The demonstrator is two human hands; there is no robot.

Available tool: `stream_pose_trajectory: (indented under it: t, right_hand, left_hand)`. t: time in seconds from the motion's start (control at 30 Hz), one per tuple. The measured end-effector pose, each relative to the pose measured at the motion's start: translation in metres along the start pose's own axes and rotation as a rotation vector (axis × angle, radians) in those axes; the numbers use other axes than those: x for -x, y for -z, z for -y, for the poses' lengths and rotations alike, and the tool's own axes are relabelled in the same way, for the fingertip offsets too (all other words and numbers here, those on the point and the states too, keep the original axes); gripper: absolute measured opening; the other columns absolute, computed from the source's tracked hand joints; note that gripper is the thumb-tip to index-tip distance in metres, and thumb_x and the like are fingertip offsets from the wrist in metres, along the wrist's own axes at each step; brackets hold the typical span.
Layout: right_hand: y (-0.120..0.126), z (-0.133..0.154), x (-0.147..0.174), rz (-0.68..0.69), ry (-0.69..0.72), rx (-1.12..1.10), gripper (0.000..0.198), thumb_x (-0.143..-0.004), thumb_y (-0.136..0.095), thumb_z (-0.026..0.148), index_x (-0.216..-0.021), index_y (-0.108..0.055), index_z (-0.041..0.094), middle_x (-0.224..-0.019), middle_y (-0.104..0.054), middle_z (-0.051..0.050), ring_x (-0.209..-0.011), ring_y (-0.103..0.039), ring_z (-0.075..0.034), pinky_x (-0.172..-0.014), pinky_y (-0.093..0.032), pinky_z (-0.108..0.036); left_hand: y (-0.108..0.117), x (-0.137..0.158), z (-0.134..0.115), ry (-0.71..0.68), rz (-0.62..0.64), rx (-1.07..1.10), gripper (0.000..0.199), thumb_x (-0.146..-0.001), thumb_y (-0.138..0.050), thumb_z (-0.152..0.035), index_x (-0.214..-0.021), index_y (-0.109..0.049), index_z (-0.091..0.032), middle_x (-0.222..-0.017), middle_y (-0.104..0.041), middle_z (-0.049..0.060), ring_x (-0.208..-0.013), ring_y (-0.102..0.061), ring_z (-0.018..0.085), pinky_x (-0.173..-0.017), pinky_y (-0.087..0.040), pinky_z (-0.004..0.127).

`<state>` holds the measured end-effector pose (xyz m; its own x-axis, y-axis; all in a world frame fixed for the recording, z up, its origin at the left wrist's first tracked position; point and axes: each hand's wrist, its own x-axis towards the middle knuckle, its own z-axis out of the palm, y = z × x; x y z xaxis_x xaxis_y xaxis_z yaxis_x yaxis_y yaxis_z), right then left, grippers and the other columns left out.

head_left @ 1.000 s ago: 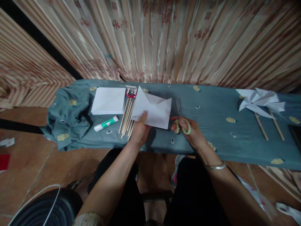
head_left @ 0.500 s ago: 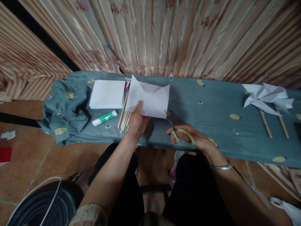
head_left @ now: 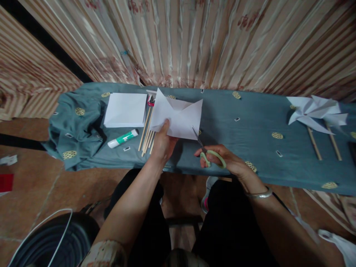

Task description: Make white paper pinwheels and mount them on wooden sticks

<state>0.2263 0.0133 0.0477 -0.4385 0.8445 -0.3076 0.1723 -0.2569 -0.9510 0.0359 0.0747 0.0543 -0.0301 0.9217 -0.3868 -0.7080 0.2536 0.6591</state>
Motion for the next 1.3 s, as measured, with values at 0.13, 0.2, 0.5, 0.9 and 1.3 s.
stream_pose_trajectory:
  t: [0.13, 0.2, 0.5, 0.9, 1.3]
  right_hand:
    - [-0.0007, -0.0001, -0.0004, 0.006, -0.004, 0.003, 0.066, -0.07, -0.066, 0.076, -0.093, -0.071, 0.014, -0.07, -0.069, -0.004, -0.06, -0.056, -0.013, -0.055, -0.043, -0.026]
    - [-0.0011, -0.0004, -0.0009, -0.002, -0.003, -0.003, 0.065, -0.07, -0.066, 0.076, -0.093, -0.072, 0.015, -0.068, -0.069, -0.004, -0.059, -0.056, -0.013, -0.053, -0.042, -0.025]
    - [-0.0026, 0.0016, -0.0031, -0.026, -0.045, -0.053, 0.062, -0.065, -0.077, 0.068, -0.092, -0.073, 0.013, -0.066, -0.069, -0.004, -0.056, -0.056, -0.013, -0.05, -0.04, -0.024]
    - [-0.0045, 0.0016, -0.0041, -0.061, -0.088, -0.102, 0.052, -0.061, -0.085, 0.055, -0.09, -0.073, 0.014, -0.061, -0.067, -0.002, -0.054, -0.057, -0.012, -0.052, -0.044, -0.025]
    - [-0.0075, -0.0011, -0.0056, -0.111, -0.177, -0.188, 0.049, -0.054, -0.091, 0.045, -0.089, -0.075, 0.014, -0.057, -0.066, 0.001, -0.053, -0.057, -0.009, -0.051, -0.043, -0.022]
  left_hand:
    - [0.0, 0.0003, -0.0002, 0.0, -0.003, 0.0, 0.029, -0.094, -0.053, -0.021, -0.122, -0.065, -0.02, -0.124, -0.071, 0.007, -0.122, -0.062, 0.024, -0.1, -0.052, 0.036]
    - [0.0005, 0.0006, 0.0001, 0.003, 0.008, 0.003, 0.031, -0.094, -0.053, -0.021, -0.123, -0.064, -0.02, -0.124, -0.07, 0.008, -0.122, -0.061, 0.024, -0.101, -0.052, 0.037]
    - [0.0031, -0.0007, 0.0013, 0.007, 0.017, 0.001, 0.038, -0.09, -0.061, -0.022, -0.127, -0.062, -0.02, -0.121, -0.072, 0.008, -0.115, -0.066, 0.024, -0.098, -0.054, 0.038]
    - [0.0025, 0.0, 0.0002, -0.019, -0.002, -0.017, 0.036, -0.091, -0.058, -0.02, -0.126, -0.062, -0.017, -0.118, -0.073, 0.007, -0.109, -0.068, 0.019, -0.093, -0.054, 0.029]
    - [0.0062, -0.0034, 0.0022, -0.067, 0.036, -0.001, 0.036, -0.09, -0.058, -0.02, -0.126, -0.063, -0.021, -0.127, -0.07, 0.006, -0.125, -0.061, 0.02, -0.102, -0.05, 0.031]
